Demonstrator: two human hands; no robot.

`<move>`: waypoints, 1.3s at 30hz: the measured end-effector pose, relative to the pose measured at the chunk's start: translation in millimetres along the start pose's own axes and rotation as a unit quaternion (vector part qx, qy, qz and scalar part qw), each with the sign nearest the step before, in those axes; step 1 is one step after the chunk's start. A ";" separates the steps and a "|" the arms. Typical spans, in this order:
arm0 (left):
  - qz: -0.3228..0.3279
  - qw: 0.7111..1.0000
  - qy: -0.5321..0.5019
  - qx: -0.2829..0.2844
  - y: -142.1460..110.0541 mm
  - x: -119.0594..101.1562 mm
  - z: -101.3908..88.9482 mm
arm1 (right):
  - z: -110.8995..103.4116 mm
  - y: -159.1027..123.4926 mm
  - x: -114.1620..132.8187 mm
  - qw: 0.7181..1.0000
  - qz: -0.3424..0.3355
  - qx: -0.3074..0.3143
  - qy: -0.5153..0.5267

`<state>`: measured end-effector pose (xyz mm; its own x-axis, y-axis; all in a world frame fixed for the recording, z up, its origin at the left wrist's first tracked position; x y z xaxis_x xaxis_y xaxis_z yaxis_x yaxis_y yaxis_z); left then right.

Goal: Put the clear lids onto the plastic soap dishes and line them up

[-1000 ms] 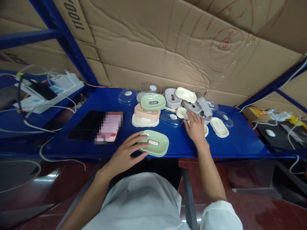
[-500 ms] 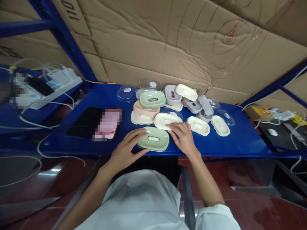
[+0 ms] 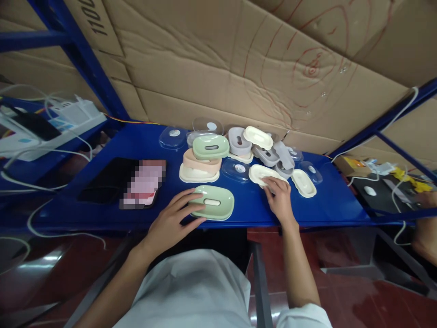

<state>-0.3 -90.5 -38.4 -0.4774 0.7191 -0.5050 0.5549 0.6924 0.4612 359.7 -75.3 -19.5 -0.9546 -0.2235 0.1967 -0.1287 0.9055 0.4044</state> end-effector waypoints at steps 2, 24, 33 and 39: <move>-0.003 1.000 -0.001 -0.004 0.3 0.2 -0.1 | 1.4 8.2 -2.4 0.999 -0.012 0.029 0.037; -0.004 1.000 0.015 -0.008 2.7 -1.9 1.1 | 4.0 4.4 37.2 0.996 -0.079 0.038 -0.028; -0.011 1.000 -0.018 -0.001 -1.8 -4.0 -4.9 | 49.6 33.5 83.0 0.991 -0.095 0.077 -0.058; -0.017 1.000 0.005 0.015 -1.9 -3.7 -2.9 | 39.8 11.4 76.9 0.988 -0.125 0.082 -0.036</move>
Point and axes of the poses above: each hand's wrist, its own y-axis towards the middle knuckle, its own z-axis out of the palm, x = y × z, the point moved 4 cm from there along y, towards the middle knuckle, and after that the axes turned 8 degrees about x, right-handed, at the moved point
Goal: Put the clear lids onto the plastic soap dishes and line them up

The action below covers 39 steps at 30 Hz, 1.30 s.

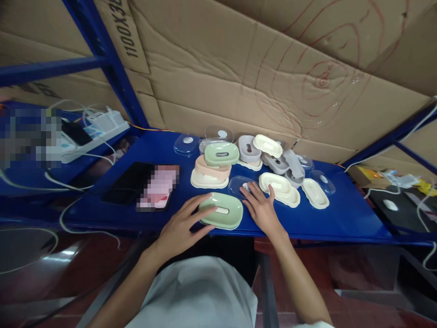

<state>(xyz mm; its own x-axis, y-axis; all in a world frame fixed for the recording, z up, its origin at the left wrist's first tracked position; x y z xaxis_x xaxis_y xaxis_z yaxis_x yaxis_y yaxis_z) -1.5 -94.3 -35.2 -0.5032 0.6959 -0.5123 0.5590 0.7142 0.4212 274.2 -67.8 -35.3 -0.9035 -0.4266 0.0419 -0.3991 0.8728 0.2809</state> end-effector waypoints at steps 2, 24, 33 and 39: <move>-0.009 1.000 -0.003 0.004 -0.1 0.6 0.5 | -7.6 -1.8 2.2 0.999 0.001 -0.033 0.027; -0.070 0.993 -0.096 0.021 -1.4 14.2 2.7 | -13.6 -9.8 60.1 0.977 -0.083 0.055 0.190; -0.113 0.981 -0.130 0.088 8.9 13.9 -5.2 | -8.6 -16.1 41.2 0.961 -0.039 0.085 0.260; -0.091 0.980 -0.124 0.128 12.3 9.4 -3.2 | -10.8 -19.8 37.0 0.966 -0.029 0.066 0.250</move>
<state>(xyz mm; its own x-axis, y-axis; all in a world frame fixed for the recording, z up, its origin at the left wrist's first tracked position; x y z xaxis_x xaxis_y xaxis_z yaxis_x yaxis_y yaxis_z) -1.5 -78.8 -32.5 -0.4526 0.4964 -0.7408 0.6381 0.7606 0.1197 250.3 -103.4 -29.0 -0.7038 -0.5082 0.4964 -0.4929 0.8525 0.1739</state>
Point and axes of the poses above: each hand's wrist, its own y-axis towards the middle knuckle, its own z-axis out of the palm, x = y × z, the point moved 4 cm from there along y, towards the middle knuckle, and after that the axes turned 8 degrees about x, right-handed, at the moved point
